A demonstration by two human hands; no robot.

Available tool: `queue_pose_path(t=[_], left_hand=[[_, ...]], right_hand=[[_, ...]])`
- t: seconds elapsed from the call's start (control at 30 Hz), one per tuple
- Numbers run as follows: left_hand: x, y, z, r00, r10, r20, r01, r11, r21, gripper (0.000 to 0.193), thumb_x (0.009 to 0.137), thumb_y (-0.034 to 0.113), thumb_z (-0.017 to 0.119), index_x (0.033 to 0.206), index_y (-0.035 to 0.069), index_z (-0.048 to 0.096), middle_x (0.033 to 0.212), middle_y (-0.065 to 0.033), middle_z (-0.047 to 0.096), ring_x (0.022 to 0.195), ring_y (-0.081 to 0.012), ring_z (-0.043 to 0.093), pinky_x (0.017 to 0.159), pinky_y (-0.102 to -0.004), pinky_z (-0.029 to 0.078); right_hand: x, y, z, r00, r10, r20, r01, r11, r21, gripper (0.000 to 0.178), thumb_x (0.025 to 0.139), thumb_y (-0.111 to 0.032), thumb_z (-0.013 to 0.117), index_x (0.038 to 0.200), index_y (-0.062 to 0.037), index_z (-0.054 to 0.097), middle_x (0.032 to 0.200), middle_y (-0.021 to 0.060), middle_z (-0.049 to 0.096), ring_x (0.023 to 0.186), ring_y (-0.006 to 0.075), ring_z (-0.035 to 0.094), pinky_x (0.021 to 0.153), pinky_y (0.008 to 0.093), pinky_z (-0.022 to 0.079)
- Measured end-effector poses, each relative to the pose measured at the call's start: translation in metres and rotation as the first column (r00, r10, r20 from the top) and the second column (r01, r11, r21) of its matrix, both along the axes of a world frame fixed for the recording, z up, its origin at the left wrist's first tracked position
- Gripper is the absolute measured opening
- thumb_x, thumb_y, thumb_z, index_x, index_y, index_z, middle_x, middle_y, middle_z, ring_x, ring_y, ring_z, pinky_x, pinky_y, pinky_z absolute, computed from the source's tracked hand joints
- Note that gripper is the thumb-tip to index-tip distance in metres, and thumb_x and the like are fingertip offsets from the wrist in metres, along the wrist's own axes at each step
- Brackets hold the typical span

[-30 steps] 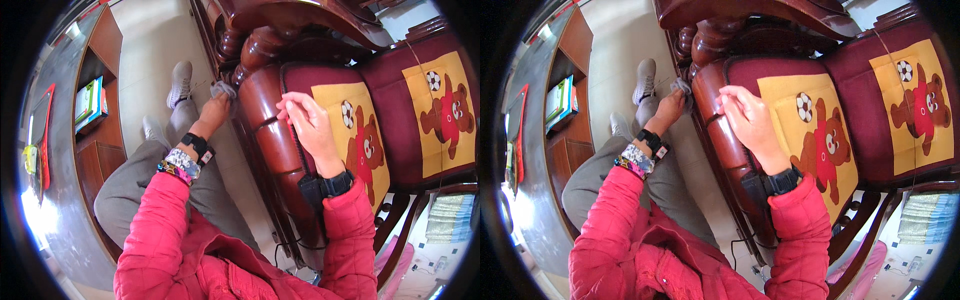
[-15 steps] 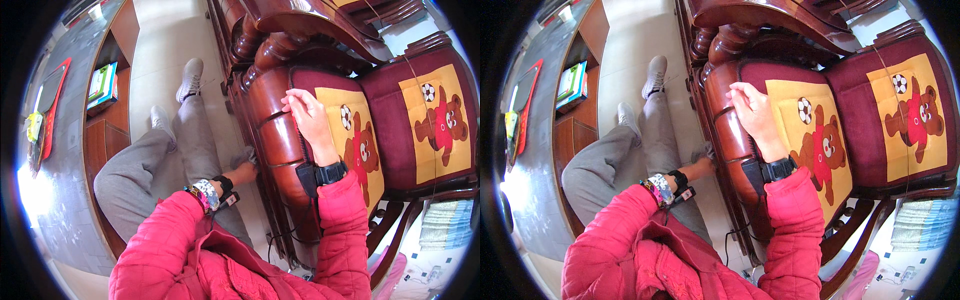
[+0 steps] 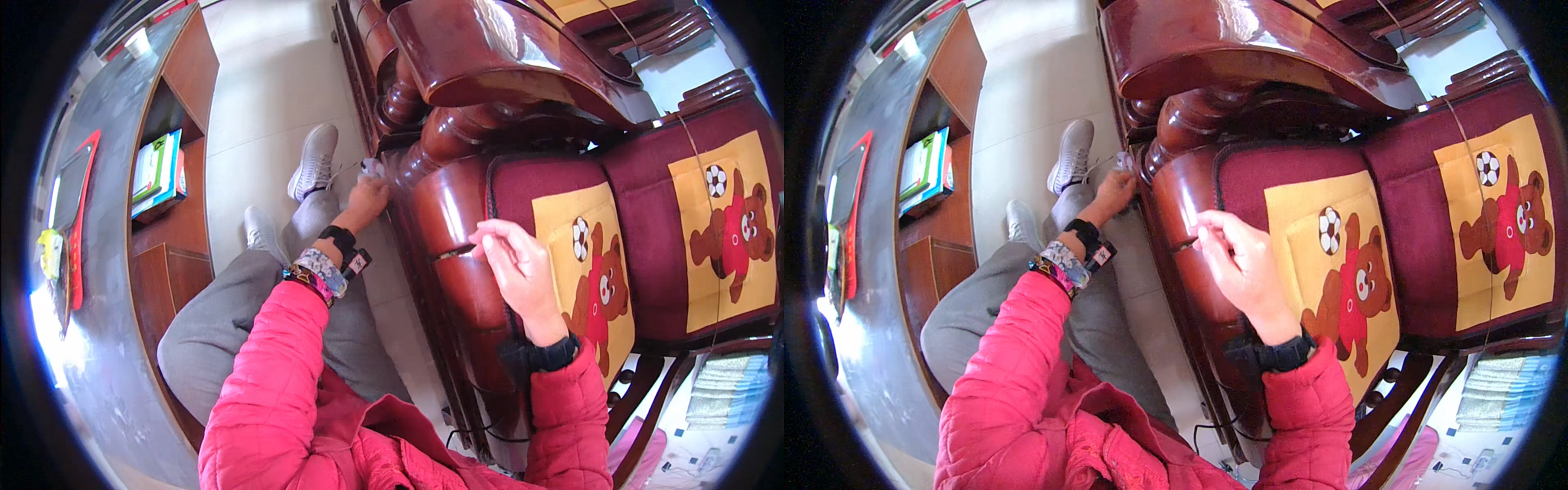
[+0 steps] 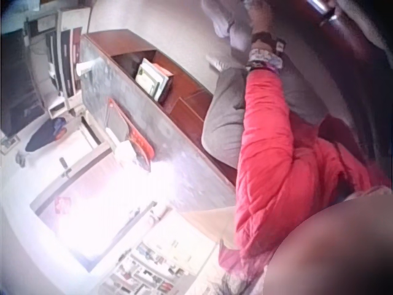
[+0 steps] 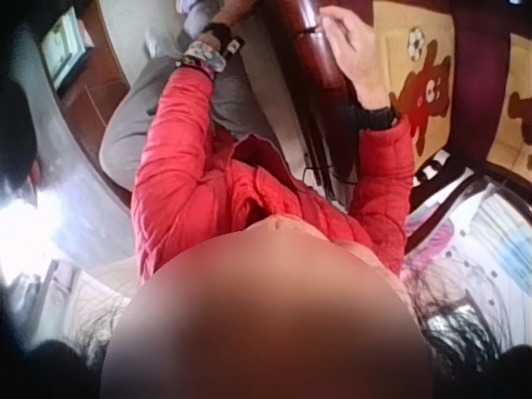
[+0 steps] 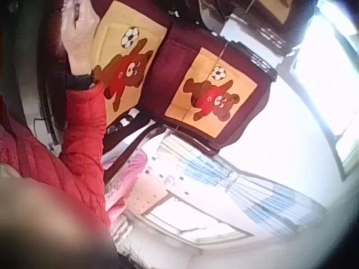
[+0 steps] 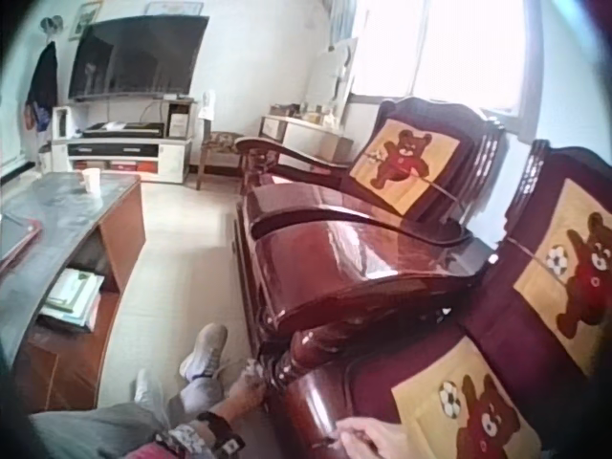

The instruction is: The person wipes the wooden frame and armrests of a sofa with a cloth, then cleans the glass surface of a nearby table. The person uses a gray cloth to wipe the furniture and table surfaces in a living room.

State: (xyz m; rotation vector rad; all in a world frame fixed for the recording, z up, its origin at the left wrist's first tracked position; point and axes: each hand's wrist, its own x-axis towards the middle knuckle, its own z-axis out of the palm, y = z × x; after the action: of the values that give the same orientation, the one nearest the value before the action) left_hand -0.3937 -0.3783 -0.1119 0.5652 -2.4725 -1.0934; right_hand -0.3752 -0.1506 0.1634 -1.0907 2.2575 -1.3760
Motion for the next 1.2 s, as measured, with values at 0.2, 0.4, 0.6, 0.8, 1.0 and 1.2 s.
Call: queue_pose_path(t=[0.2,0.4,0.6,0.8,1.0,1.2], left_hand=[[-0.03,-0.008,-0.048,0.999,0.02,0.03,-0.023,0.995,0.096,0.023,0.083,0.02,0.044,0.084,0.001,0.058,0.096,-0.0219,0.053,0.091,-0.0396,0.051,0.08,-0.0467,0.042],[0.041,0.091,-0.091,0.959,-0.216,0.185,0.215,0.976,0.025,0.019,0.079,0.013,0.044,0.086,0.003,0.059,0.089,-0.0189,0.056,0.082,-0.0393,0.051,0.069,-0.0452,0.042],[0.142,0.223,-0.089,0.664,-0.582,0.469,0.747,0.498,-0.441,0.017,0.071,0.017,0.052,0.073,0.009,0.066,0.081,-0.0093,0.062,0.077,-0.0242,0.057,0.053,-0.0426,0.04],[0.219,0.311,-0.054,0.292,-0.953,0.081,0.917,0.303,0.257,0.015,0.069,0.012,0.052,0.076,0.002,0.061,0.078,-0.0142,0.06,0.076,-0.031,0.058,0.06,-0.0427,0.047],[0.225,0.329,-0.001,0.037,-0.994,-0.107,0.71,-0.049,0.702,0.032,0.087,0.011,0.037,0.117,0.004,0.047,0.116,-0.0122,0.05,0.097,-0.0234,0.053,0.091,-0.0384,0.041],[0.173,0.221,0.017,0.276,-0.908,0.314,0.934,0.331,0.135,0.034,0.073,0.017,0.055,0.102,-0.001,0.056,0.104,-0.0187,0.056,0.095,-0.031,0.054,0.083,-0.0394,0.043]], right_hand=[[-0.004,0.001,-0.007,1.0,-0.012,-0.013,0.012,1.0,0.024,0.017,0.087,-0.003,0.049,0.101,0.0046,0.053,0.084,0.0087,0.061,0.075,0.011,0.058,0.071,0.0232,0.047],[-0.008,0.002,-0.014,0.997,0.035,-0.067,-0.035,0.999,-0.002,0.015,0.086,-0.004,0.05,0.099,0.0028,0.055,0.084,0.0068,0.061,0.074,0.0091,0.057,0.067,0.0218,0.047],[-0.014,0.003,-0.023,0.988,0.064,-0.141,-0.07,0.997,-0.041,0.018,0.085,-0.008,0.052,0.098,0.0031,0.055,0.082,0.009,0.063,0.074,0.0103,0.059,0.066,0.0229,0.048],[-0.014,-0.004,-0.031,0.954,0.023,-0.3,-0.092,0.972,-0.217,0.013,0.081,-0.015,0.054,0.086,-0.0032,0.058,0.066,0.0166,0.058,0.061,0.0282,0.06,0.055,0.0338,0.045],[-0.016,0.001,-0.027,0.955,0.052,-0.291,-0.084,0.991,-0.101,0.017,0.083,-0.014,0.053,0.091,-0.0004,0.057,0.076,0.0138,0.062,0.072,0.0211,0.061,0.064,0.0296,0.048],[-0.023,-0.002,-0.033,0.914,0.047,-0.404,-0.123,0.979,-0.164,0.017,0.079,-0.016,0.054,0.085,-0.0018,0.06,0.07,0.0152,0.061,0.065,0.0261,0.062,0.059,0.034,0.048]])
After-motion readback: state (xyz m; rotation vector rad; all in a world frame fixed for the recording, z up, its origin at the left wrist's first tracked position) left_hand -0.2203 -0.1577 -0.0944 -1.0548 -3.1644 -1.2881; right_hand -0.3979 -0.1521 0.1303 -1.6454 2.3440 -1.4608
